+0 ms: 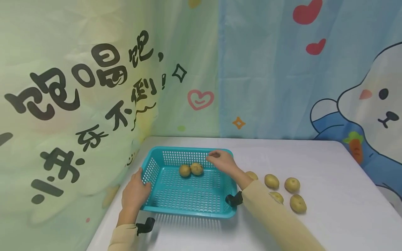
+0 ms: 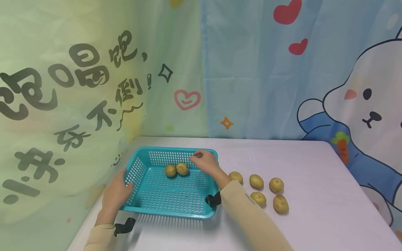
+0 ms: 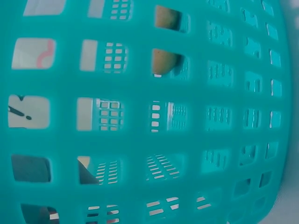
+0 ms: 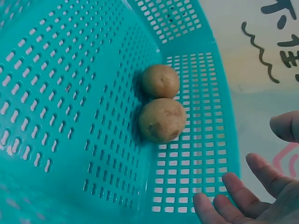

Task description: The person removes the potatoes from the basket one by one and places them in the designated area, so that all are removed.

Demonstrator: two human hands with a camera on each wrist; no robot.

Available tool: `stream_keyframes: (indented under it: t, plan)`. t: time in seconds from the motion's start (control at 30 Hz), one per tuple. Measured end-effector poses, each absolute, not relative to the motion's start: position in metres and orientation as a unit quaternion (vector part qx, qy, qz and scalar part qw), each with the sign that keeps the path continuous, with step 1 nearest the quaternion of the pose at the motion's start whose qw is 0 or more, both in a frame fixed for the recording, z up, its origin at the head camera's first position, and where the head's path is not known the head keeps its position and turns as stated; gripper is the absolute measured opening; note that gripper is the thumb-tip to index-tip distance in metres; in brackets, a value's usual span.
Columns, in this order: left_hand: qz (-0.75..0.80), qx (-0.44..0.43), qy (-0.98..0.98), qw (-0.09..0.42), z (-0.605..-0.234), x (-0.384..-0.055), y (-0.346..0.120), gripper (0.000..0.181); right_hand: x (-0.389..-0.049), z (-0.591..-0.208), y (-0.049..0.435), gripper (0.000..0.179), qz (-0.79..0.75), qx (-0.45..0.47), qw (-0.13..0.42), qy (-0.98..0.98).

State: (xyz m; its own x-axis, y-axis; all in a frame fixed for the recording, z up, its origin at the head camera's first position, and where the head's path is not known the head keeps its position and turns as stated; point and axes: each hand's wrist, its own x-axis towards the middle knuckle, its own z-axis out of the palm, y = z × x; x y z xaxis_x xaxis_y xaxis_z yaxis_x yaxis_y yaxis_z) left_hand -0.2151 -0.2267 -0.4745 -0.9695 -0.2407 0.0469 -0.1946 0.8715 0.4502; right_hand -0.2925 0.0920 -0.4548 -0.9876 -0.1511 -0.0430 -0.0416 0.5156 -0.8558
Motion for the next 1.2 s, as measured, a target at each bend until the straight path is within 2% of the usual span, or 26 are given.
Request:
stream_keyframes:
  t: [0.4, 0.7, 0.87, 1.2]
  plan:
    - [-0.229, 0.12, -0.964, 0.054, -0.474, -0.218, -0.226, 0.069, -0.309, -0.47, 0.074, 0.041, -0.477, -0.026, 0.055, 0.877]
    - [-0.232, 0.118, -0.964, 0.062, -0.476, -0.219, -0.221, 0.068, -0.312, -0.484, 0.06, 0.034, -0.489, -0.035, 0.037, 0.871]
    - [-0.231, 0.115, -0.964, 0.066, -0.477, -0.219, -0.22, 0.068, -0.312, -0.487, 0.054, 0.035, -0.492, -0.054, 0.036, 0.868]
    - [-0.225, 0.126, -0.964, 0.059, -0.478, -0.218, -0.226, 0.068, -0.312, -0.491, 0.043, 0.046, -0.48, -0.125, 0.092, 0.863]
